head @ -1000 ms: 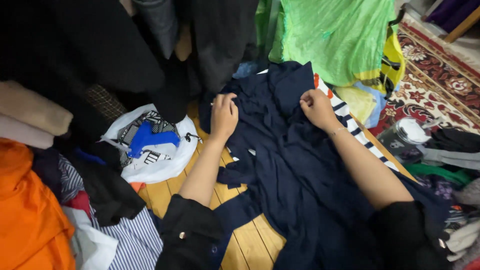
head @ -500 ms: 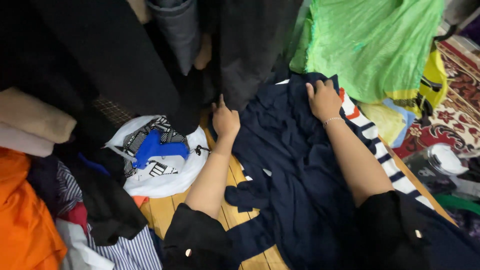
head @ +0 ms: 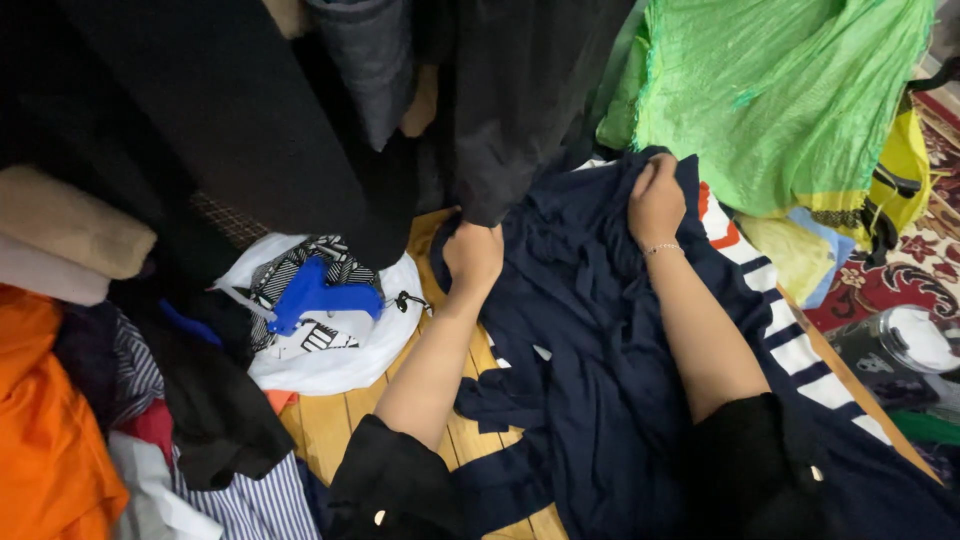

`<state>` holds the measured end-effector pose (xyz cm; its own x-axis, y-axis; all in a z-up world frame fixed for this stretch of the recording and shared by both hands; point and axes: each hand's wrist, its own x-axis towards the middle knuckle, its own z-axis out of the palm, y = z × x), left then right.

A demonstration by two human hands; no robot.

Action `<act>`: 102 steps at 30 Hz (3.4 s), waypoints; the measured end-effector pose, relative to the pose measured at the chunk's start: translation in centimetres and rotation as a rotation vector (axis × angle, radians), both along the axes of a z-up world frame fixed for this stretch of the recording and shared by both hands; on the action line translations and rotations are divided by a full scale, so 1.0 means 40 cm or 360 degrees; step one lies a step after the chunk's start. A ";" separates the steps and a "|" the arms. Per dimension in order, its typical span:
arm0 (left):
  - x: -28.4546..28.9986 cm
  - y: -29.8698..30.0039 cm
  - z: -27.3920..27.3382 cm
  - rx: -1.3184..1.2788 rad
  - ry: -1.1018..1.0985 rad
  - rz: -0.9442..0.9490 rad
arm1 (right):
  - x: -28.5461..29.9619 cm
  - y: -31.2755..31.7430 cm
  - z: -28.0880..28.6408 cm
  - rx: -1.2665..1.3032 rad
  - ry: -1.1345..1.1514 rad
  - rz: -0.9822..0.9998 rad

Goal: The person sorts through a pile of clothes on a wooden surface, picking up and unfolding a dark blue garment. They smooth out the fabric and fold the sleeves and body of the garment by hand.

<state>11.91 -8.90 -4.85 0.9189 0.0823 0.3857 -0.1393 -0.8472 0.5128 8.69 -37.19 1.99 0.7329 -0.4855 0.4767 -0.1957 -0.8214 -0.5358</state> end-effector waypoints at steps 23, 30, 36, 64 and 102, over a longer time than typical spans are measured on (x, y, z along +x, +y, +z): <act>-0.192 0.077 0.271 0.0546 0.0675 -0.0945 | -0.472 0.090 0.197 -0.0226 0.1297 0.0836; -0.296 0.195 0.175 0.0049 -0.0437 -0.1285 | -0.684 0.243 0.260 -0.0288 0.1067 0.1110; -0.472 0.369 0.181 0.0337 -0.0079 -0.1433 | -0.813 0.444 0.190 -0.0678 0.0324 0.1614; -0.726 0.143 0.224 -0.0609 0.0621 -0.1118 | -0.732 -0.028 0.077 0.1027 0.0003 0.0605; -0.706 0.151 0.292 -0.2375 0.1038 -0.1656 | -0.674 0.095 0.056 -0.0106 0.0885 0.0212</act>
<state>-16.34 -2.86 6.85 0.7678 -0.6198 0.1624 0.2597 0.5327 0.8054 -18.28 -33.39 4.22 0.9348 -0.3542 0.0283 -0.3260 -0.8867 -0.3279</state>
